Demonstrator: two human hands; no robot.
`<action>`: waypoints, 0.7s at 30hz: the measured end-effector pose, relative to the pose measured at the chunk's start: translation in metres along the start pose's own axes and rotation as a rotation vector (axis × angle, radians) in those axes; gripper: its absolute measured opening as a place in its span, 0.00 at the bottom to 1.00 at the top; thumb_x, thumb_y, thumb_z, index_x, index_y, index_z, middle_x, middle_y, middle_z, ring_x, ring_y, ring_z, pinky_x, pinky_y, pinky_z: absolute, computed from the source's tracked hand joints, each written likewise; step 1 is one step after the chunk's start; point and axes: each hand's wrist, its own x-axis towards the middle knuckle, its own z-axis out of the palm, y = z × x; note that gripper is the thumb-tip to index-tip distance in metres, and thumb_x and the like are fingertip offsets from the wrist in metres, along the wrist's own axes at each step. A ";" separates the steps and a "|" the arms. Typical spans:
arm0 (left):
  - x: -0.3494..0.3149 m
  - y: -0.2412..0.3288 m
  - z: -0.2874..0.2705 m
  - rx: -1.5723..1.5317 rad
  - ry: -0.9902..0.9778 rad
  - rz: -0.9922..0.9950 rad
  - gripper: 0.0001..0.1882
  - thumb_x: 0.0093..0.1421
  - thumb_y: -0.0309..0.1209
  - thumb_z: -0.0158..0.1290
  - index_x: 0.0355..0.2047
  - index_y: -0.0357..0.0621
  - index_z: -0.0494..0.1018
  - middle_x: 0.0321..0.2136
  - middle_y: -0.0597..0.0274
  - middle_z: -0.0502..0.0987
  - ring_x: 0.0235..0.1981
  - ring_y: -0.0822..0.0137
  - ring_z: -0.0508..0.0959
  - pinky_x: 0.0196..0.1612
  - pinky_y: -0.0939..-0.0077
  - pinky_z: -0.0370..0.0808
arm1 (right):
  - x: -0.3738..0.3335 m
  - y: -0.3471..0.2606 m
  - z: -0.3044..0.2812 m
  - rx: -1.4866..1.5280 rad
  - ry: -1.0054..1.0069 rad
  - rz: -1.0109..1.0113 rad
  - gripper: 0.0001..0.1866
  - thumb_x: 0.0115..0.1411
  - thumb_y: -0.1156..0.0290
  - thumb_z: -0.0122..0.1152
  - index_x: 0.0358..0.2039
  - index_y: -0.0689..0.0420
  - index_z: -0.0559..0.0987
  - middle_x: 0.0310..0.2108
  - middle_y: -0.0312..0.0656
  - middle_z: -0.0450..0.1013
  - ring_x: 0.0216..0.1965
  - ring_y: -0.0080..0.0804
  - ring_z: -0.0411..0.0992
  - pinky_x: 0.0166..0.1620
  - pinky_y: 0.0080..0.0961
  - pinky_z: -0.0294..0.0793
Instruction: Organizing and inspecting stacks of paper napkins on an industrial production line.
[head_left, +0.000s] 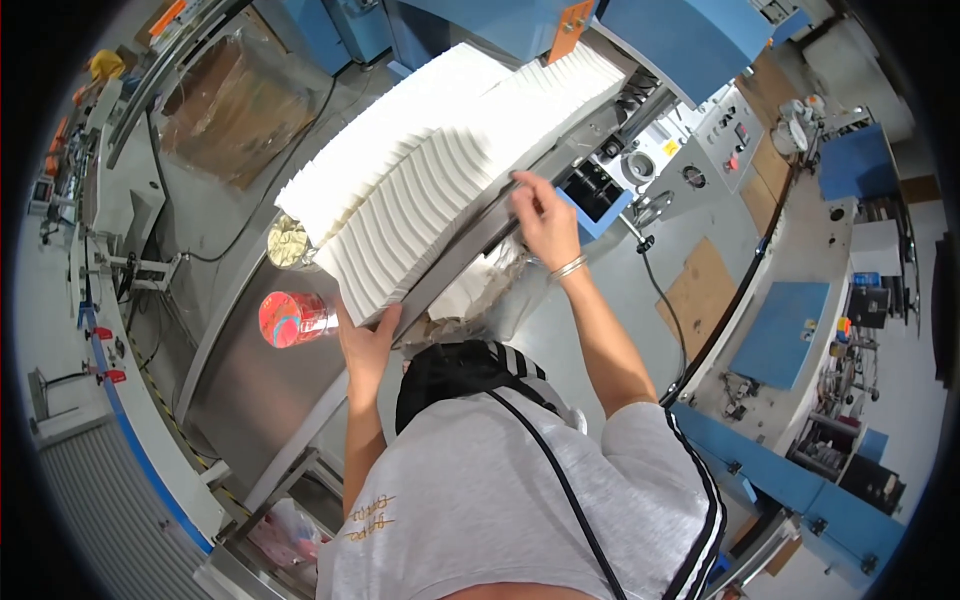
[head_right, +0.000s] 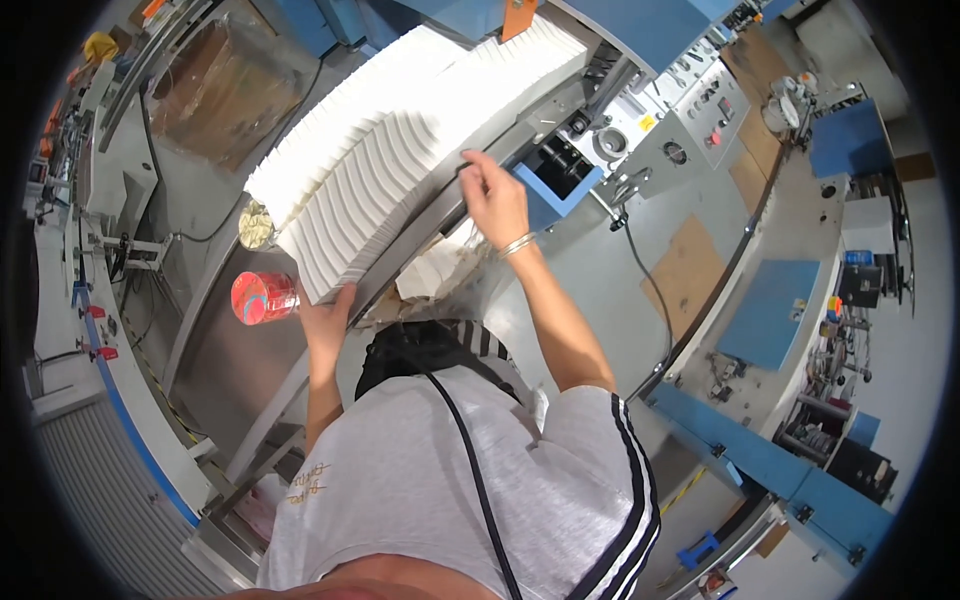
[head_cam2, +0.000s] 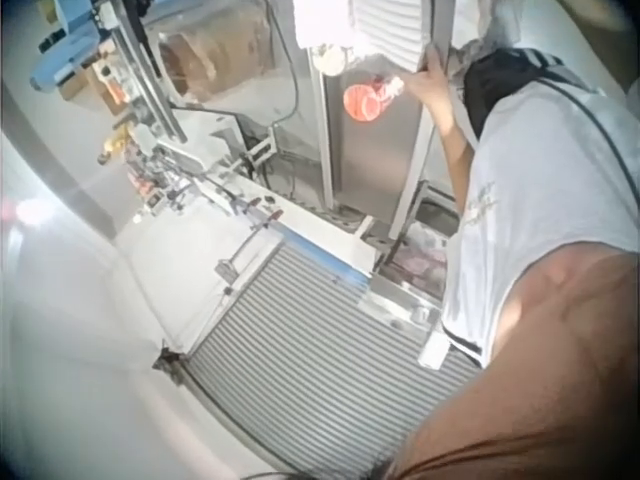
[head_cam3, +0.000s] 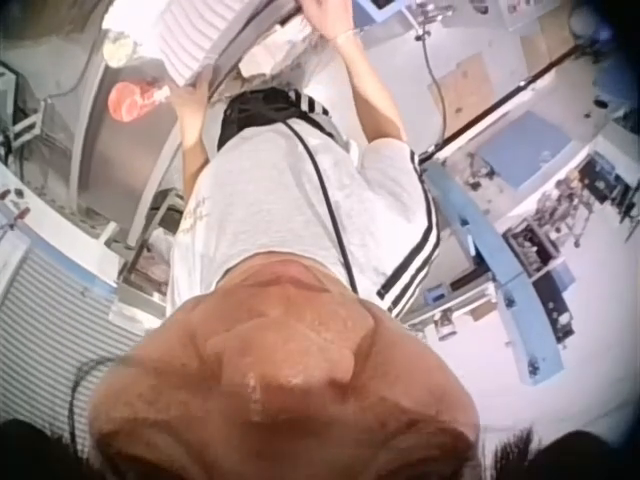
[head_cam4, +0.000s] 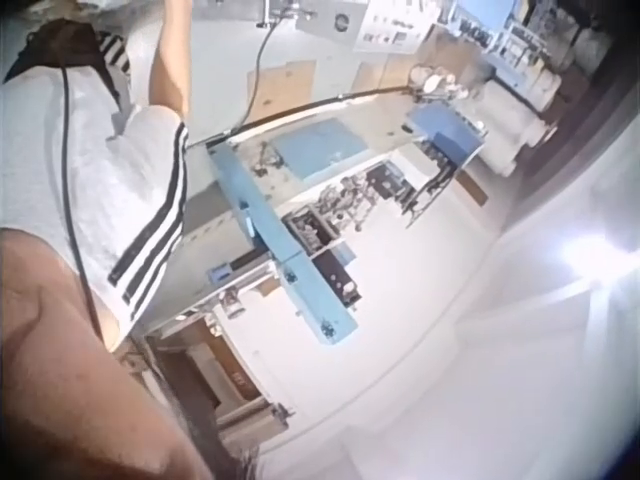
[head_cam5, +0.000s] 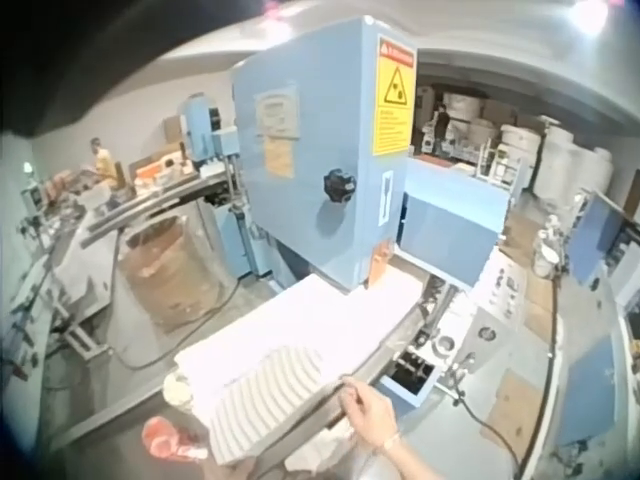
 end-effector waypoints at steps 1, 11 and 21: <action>0.000 0.002 0.000 -0.048 0.021 0.025 0.40 0.48 0.33 0.64 0.57 0.29 0.56 0.47 0.41 0.70 0.48 0.53 0.72 0.51 0.64 0.67 | 0.008 0.000 -0.002 0.004 0.016 0.065 0.12 0.57 0.71 0.56 0.43 0.56 0.76 0.24 0.42 0.75 0.24 0.30 0.74 0.30 0.25 0.72; 0.000 0.009 0.003 -0.054 0.095 0.055 0.43 0.46 0.30 0.65 0.58 0.31 0.55 0.48 0.44 0.70 0.48 0.55 0.71 0.51 0.66 0.67 | 0.065 0.043 -0.021 -0.077 0.152 0.110 0.30 0.54 0.68 0.61 0.56 0.61 0.65 0.46 0.47 0.71 0.32 0.27 0.74 0.35 0.23 0.73; -0.001 0.000 0.005 -0.088 0.131 0.052 0.43 0.45 0.31 0.66 0.58 0.31 0.56 0.49 0.45 0.69 0.49 0.56 0.70 0.52 0.65 0.66 | 0.080 0.051 -0.026 -0.045 0.153 0.114 0.33 0.52 0.70 0.61 0.58 0.62 0.62 0.45 0.50 0.71 0.29 0.28 0.72 0.36 0.26 0.73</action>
